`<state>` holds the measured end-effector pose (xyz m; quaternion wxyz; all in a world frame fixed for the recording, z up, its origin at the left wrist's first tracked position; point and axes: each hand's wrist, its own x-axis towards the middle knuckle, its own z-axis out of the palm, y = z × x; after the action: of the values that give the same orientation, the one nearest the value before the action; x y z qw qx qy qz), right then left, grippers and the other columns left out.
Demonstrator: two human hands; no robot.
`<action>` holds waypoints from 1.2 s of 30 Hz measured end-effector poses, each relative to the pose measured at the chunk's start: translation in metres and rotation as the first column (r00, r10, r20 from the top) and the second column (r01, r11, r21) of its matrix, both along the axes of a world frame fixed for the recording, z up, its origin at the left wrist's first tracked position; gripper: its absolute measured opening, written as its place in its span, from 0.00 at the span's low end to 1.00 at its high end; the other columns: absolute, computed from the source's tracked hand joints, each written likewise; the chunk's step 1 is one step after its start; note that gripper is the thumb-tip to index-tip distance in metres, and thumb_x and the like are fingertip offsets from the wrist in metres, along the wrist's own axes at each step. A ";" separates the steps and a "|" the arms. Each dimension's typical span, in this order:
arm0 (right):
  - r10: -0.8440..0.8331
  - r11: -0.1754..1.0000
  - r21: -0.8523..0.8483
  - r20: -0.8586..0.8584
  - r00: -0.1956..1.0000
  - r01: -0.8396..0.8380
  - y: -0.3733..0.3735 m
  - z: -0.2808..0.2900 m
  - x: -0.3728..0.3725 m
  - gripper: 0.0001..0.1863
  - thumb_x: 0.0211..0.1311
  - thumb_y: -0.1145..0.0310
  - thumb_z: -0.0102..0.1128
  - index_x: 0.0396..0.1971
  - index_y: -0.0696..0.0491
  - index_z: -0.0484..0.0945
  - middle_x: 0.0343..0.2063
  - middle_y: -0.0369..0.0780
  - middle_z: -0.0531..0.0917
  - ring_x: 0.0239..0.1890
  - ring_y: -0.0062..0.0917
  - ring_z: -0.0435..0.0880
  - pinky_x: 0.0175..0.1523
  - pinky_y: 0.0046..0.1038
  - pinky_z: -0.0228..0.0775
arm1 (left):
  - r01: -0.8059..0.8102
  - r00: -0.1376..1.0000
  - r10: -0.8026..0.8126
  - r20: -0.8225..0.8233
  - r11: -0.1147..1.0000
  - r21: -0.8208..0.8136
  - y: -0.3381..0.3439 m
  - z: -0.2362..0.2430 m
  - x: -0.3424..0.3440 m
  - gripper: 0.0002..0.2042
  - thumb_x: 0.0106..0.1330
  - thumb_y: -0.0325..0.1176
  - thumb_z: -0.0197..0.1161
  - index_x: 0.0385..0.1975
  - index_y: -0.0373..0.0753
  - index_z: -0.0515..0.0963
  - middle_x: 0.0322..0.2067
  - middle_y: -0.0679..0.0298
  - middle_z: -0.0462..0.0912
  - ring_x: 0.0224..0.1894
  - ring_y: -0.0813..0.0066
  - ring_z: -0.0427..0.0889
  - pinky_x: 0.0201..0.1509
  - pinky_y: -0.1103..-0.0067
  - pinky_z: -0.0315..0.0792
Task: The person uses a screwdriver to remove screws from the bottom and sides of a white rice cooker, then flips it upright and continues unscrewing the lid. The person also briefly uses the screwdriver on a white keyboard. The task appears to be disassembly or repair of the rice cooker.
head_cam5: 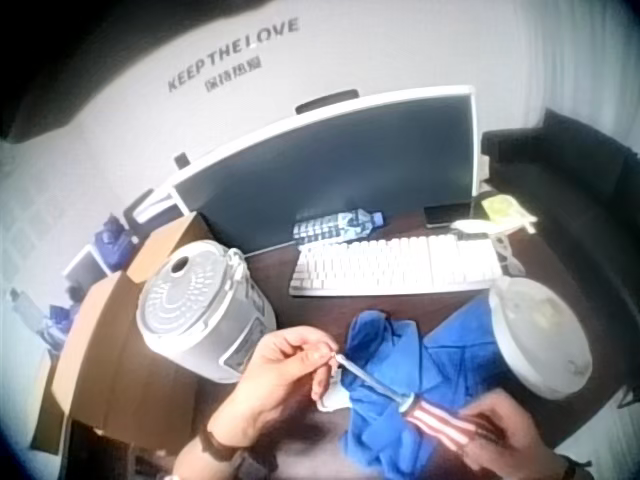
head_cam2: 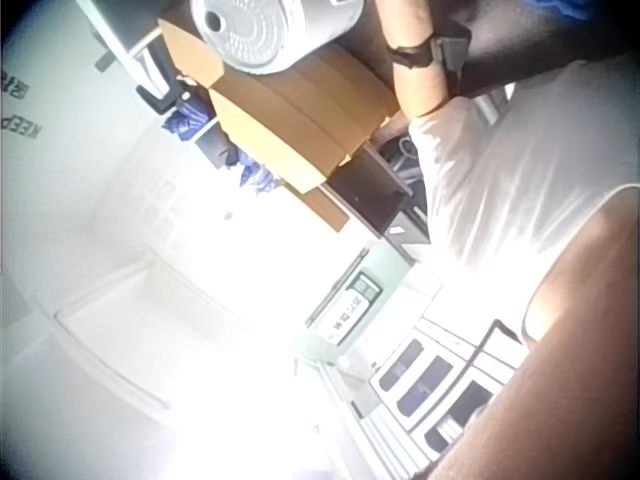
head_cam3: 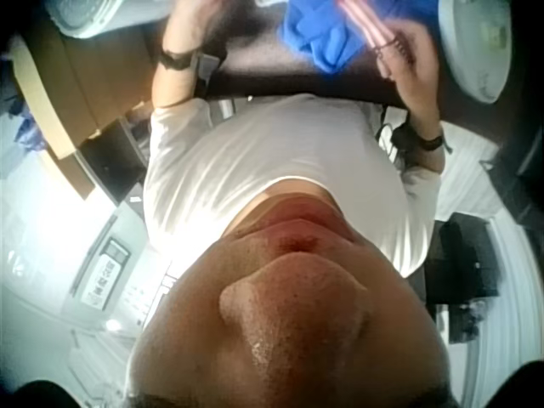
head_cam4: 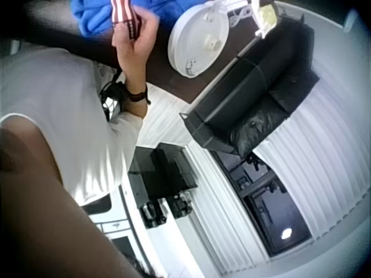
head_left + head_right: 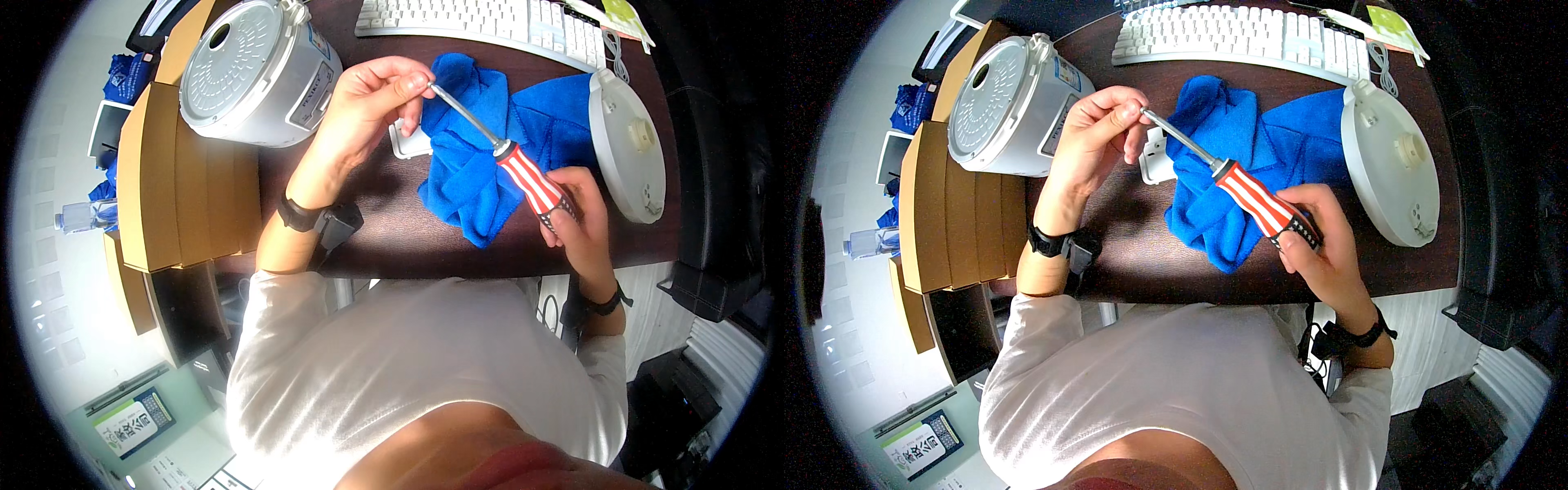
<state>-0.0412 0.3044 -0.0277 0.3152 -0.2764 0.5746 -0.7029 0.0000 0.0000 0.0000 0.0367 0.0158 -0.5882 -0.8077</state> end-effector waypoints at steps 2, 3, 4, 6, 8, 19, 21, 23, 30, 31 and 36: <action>-0.001 1.000 0.023 0.036 0.999 0.000 -0.001 0.003 0.002 0.17 0.61 0.76 0.51 0.50 0.57 0.64 0.31 0.37 0.74 0.23 0.12 0.69 0.27 0.16 0.63 | -0.014 1.000 0.014 -0.010 0.999 -0.048 0.000 0.000 0.001 0.07 0.67 0.30 0.57 0.37 0.32 0.77 0.29 0.61 0.81 0.19 0.79 0.74 0.23 0.83 0.69; -0.013 1.000 0.025 0.022 1.000 0.012 0.000 0.002 0.000 0.16 0.62 0.75 0.51 0.49 0.57 0.65 0.31 0.37 0.75 0.21 0.12 0.68 0.25 0.15 0.62 | -0.016 1.000 0.015 -0.017 0.998 -0.053 0.002 0.001 0.000 0.07 0.67 0.30 0.58 0.37 0.32 0.77 0.29 0.61 0.81 0.19 0.79 0.74 0.23 0.83 0.69; -0.024 0.999 0.026 0.009 1.000 0.024 0.001 0.001 -0.001 0.15 0.62 0.74 0.50 0.49 0.57 0.65 0.30 0.38 0.75 0.20 0.12 0.68 0.23 0.15 0.61 | -0.018 1.000 0.017 -0.024 0.998 -0.058 0.004 0.002 -0.001 0.07 0.67 0.29 0.58 0.37 0.32 0.78 0.29 0.61 0.81 0.19 0.79 0.74 0.23 0.84 0.70; -0.011 1.000 0.022 0.098 0.995 0.008 0.002 0.001 -0.004 0.14 0.63 0.71 0.48 0.48 0.58 0.66 0.30 0.40 0.77 0.16 0.12 0.67 0.19 0.15 0.59 | -0.021 0.998 0.014 -0.058 0.992 -0.126 0.005 0.005 -0.001 0.07 0.66 0.29 0.59 0.37 0.31 0.78 0.27 0.61 0.81 0.20 0.79 0.75 0.24 0.84 0.70; 0.042 0.999 0.002 0.298 0.954 -0.044 0.000 0.005 -0.008 0.15 0.64 0.68 0.47 0.47 0.59 0.67 0.30 0.43 0.79 0.13 0.13 0.66 0.15 0.15 0.56 | -0.028 0.994 0.000 -0.110 0.967 -0.251 0.002 0.008 0.001 0.06 0.65 0.28 0.59 0.36 0.31 0.78 0.26 0.61 0.80 0.20 0.79 0.76 0.25 0.84 0.71; 0.142 0.980 -0.192 0.489 0.861 -0.052 -0.010 -0.011 -0.004 0.19 0.61 0.64 0.47 0.47 0.62 0.66 0.31 0.50 0.79 0.09 0.16 0.67 0.11 0.16 0.54 | -0.088 0.995 0.090 -0.044 0.995 0.039 0.013 0.008 0.012 0.08 0.67 0.33 0.58 0.37 0.35 0.77 0.21 0.61 0.78 0.22 0.74 0.77 0.27 0.81 0.71; 0.134 0.982 -0.184 0.484 0.865 -0.049 -0.009 -0.009 -0.003 0.20 0.61 0.64 0.47 0.47 0.62 0.66 0.31 0.50 0.79 0.09 0.16 0.67 0.11 0.17 0.54 | -0.062 0.996 0.066 -0.056 0.995 0.078 0.012 0.009 0.014 0.08 0.67 0.34 0.58 0.38 0.36 0.76 0.22 0.61 0.77 0.22 0.74 0.76 0.26 0.81 0.71; 0.135 0.981 -0.189 0.489 0.862 -0.047 -0.009 -0.008 -0.002 0.20 0.61 0.64 0.47 0.47 0.62 0.66 0.31 0.50 0.79 0.09 0.16 0.66 0.11 0.17 0.53 | -0.057 0.997 0.062 -0.052 0.993 0.099 0.014 0.010 0.014 0.08 0.68 0.34 0.57 0.38 0.36 0.76 0.22 0.61 0.77 0.22 0.74 0.76 0.26 0.81 0.70; 0.202 0.970 -0.234 0.625 0.754 -0.066 -0.005 -0.009 0.000 0.22 0.64 0.57 0.48 0.47 0.61 0.67 0.31 0.47 0.79 0.09 0.13 0.64 0.10 0.14 0.50 | -0.032 0.994 0.039 -0.102 0.997 0.076 0.014 0.009 0.014 0.08 0.68 0.33 0.57 0.38 0.35 0.76 0.24 0.61 0.78 0.23 0.74 0.76 0.26 0.81 0.71; 0.227 0.965 -0.253 0.658 0.718 -0.073 -0.004 -0.010 0.001 0.23 0.64 0.55 0.48 0.47 0.60 0.67 0.31 0.46 0.79 0.09 0.12 0.63 0.10 0.14 0.50 | -0.029 0.993 0.035 -0.109 0.998 0.056 0.013 0.009 0.014 0.08 0.67 0.33 0.58 0.38 0.35 0.77 0.25 0.60 0.78 0.23 0.74 0.77 0.27 0.81 0.71; 0.268 0.958 -0.268 0.721 0.639 -0.100 -0.003 -0.013 0.000 0.24 0.66 0.52 0.47 0.49 0.58 0.68 0.33 0.45 0.78 0.08 0.11 0.61 0.10 0.12 0.49 | -0.053 0.987 0.046 -0.155 0.998 -0.041 0.011 0.006 0.016 0.08 0.67 0.32 0.59 0.39 0.34 0.77 0.29 0.58 0.80 0.25 0.73 0.78 0.29 0.79 0.73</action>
<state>-0.0412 0.3015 -0.0406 0.5639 -0.0497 0.2872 -0.7727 0.0160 0.0115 0.0061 0.1022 -0.0327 -0.6012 -0.7918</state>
